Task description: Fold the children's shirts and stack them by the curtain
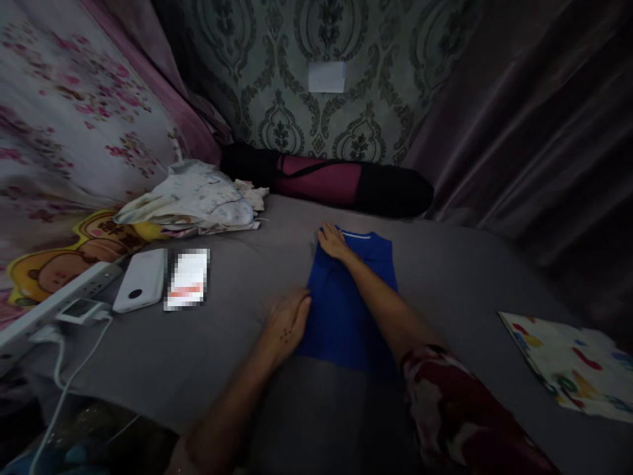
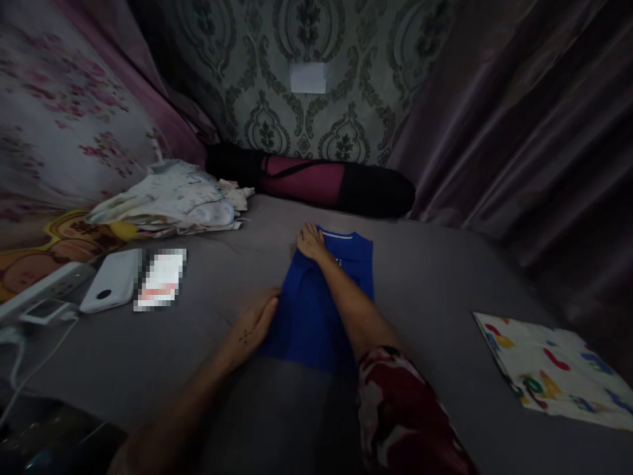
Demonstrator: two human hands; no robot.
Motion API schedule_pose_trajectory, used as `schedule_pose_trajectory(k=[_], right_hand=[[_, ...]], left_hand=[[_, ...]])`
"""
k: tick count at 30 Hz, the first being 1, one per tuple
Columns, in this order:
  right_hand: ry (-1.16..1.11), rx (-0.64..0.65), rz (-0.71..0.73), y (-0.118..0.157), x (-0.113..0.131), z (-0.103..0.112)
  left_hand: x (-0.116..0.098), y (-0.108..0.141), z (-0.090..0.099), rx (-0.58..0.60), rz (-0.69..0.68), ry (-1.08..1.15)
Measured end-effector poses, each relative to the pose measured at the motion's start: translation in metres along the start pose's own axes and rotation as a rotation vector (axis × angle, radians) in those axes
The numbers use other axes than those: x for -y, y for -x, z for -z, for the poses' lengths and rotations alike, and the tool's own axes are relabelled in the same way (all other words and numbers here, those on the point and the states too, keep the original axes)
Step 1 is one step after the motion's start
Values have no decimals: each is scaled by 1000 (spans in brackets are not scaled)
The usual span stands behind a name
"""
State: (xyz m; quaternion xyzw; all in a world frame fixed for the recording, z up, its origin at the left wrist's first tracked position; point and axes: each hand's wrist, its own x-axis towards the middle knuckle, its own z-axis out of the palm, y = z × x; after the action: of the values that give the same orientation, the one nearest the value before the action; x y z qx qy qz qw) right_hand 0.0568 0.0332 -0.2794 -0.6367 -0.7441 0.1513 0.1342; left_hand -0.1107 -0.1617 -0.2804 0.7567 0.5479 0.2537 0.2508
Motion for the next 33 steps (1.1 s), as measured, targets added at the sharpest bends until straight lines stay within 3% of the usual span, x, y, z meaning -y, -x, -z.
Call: schedule_pose_trajectory(k=[4, 8, 11, 13, 15, 18, 21, 27, 33], right_hand=[[106, -24, 81, 41, 10, -6], [127, 31, 57, 71, 22, -27], [89, 61, 48, 71, 22, -29], [23, 102, 85, 63, 16, -21], [-67, 55, 86, 56, 7, -6], [-105, -125, -203, 51, -12, 18], [-65, -101, -462, 58, -27, 35], [24, 72, -448, 83, -21, 32], [0, -6, -456, 89, -13, 24]], left_hand=[[7, -2, -3, -158, 57, 1], [12, -1, -12, -165, -98, -21], [17, -2, -20, -187, -190, -38], [20, -2, -25, -185, -226, -63], [23, -2, -29, -159, -245, -100], [25, -1, -31, -103, -245, -173], [25, -1, -30, -69, -241, -218], [20, -1, -26, -33, -219, -252], [21, 1, -27, -62, -244, -262]])
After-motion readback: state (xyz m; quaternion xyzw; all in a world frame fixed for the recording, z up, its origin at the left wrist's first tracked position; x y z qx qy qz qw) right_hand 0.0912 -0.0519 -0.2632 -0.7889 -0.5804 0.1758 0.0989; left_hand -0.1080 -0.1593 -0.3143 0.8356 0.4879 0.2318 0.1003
